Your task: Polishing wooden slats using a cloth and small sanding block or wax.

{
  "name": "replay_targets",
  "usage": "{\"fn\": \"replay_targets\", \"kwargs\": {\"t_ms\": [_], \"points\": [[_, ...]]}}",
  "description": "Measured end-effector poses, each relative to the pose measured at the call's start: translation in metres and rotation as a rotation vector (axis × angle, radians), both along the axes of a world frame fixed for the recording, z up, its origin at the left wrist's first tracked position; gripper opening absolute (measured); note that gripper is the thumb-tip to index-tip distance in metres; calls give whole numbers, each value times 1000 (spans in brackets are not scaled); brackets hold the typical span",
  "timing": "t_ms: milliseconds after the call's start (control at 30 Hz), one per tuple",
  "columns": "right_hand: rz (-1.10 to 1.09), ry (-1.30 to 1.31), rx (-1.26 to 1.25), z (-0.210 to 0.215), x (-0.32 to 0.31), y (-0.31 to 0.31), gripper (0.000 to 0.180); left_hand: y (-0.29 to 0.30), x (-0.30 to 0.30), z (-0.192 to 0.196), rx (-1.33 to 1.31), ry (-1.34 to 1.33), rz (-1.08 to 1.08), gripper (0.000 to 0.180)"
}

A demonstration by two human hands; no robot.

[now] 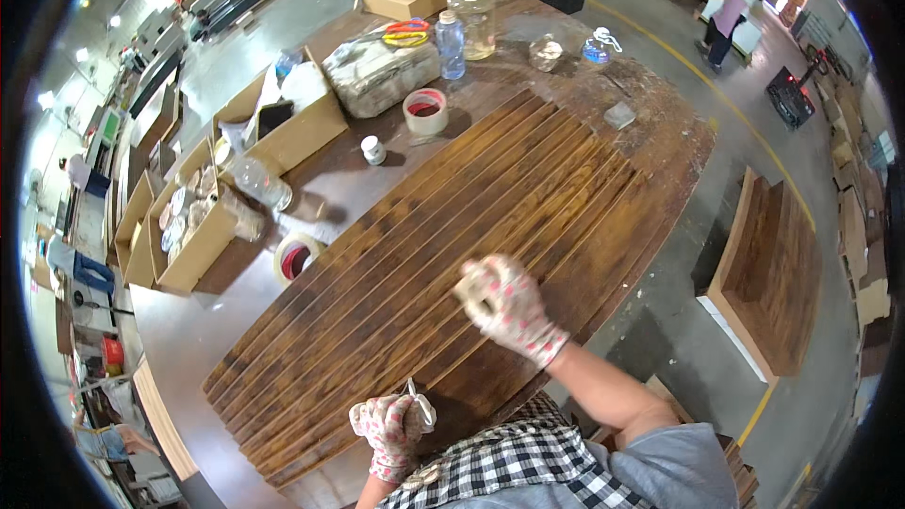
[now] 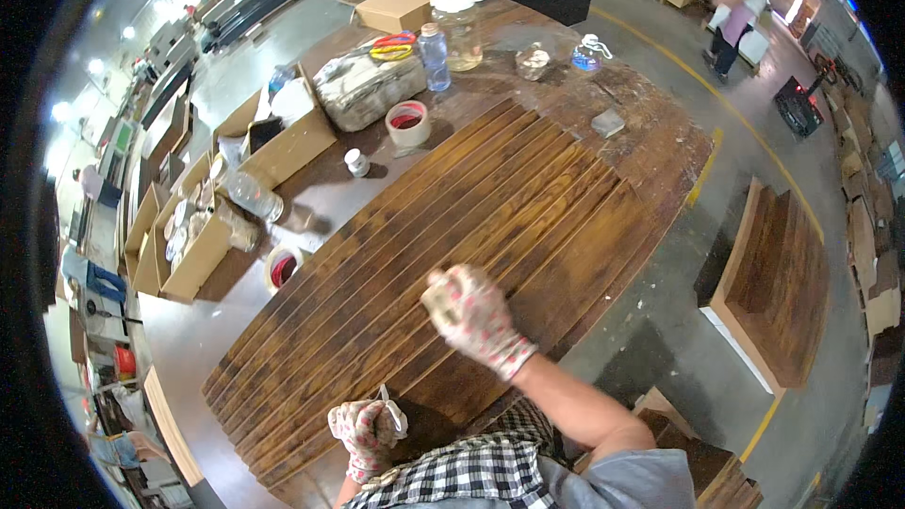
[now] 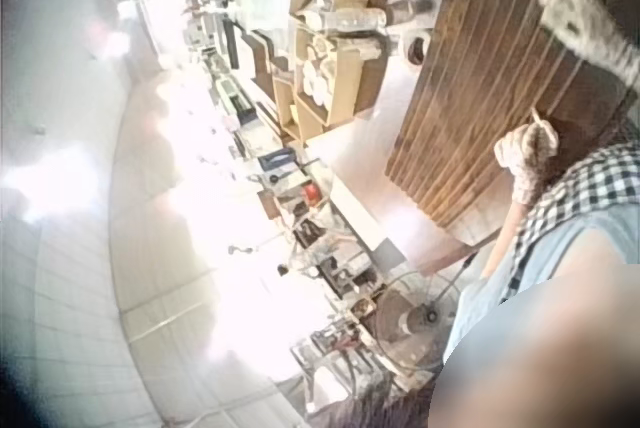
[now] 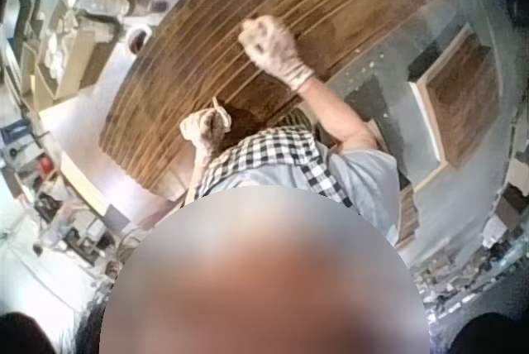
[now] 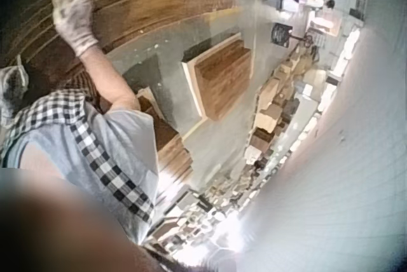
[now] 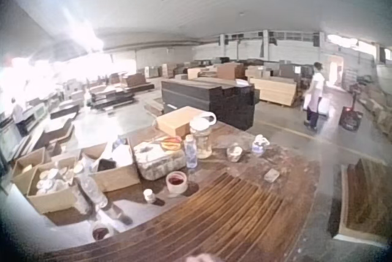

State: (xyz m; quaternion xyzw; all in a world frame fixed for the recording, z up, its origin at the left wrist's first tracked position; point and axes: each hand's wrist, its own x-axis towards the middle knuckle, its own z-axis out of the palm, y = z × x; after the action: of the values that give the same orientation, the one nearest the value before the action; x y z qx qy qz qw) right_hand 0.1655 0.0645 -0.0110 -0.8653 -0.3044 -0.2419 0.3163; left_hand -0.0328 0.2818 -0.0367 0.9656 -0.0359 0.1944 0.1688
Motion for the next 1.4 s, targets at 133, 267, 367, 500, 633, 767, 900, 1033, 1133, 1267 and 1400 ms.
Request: {"fn": "replay_targets", "kwargs": {"t_ms": [133,267,367,500,633,767,900,1033,1133,1267,1400], "points": [[-338,46,-37,-23,85,-111,16,-14,15,2,11,0,-55,21],[-299,2,-170,-5,92,-121,12,-18,24,2,97,-63,-58,20],[-97,136,0,-4,57,-80,20,-38,49,36,189,-237,13,24],[-269,-51,-114,-18,105,-134,20,-34,43,25,256,-199,97,28],[-596,-69,-45,-32,187,-231,19,-30,40,20,281,-10,71,30],[-713,63,289,-28,192,-239,37,-52,93,48,-13,-124,10,24],[-663,118,589,-55,126,-207,43,-55,153,12,-328,-10,-32,27],[-590,185,1118,-78,107,-200,45,-113,229,16,126,93,-279,16],[-478,215,1235,-87,105,-201,46,-160,285,7,264,56,-376,17],[-456,216,1278,-93,103,-199,48,-249,355,0,183,-149,-523,22],[-442,203,1297,-91,99,-203,50,-315,403,1,258,77,-489,23]]}}
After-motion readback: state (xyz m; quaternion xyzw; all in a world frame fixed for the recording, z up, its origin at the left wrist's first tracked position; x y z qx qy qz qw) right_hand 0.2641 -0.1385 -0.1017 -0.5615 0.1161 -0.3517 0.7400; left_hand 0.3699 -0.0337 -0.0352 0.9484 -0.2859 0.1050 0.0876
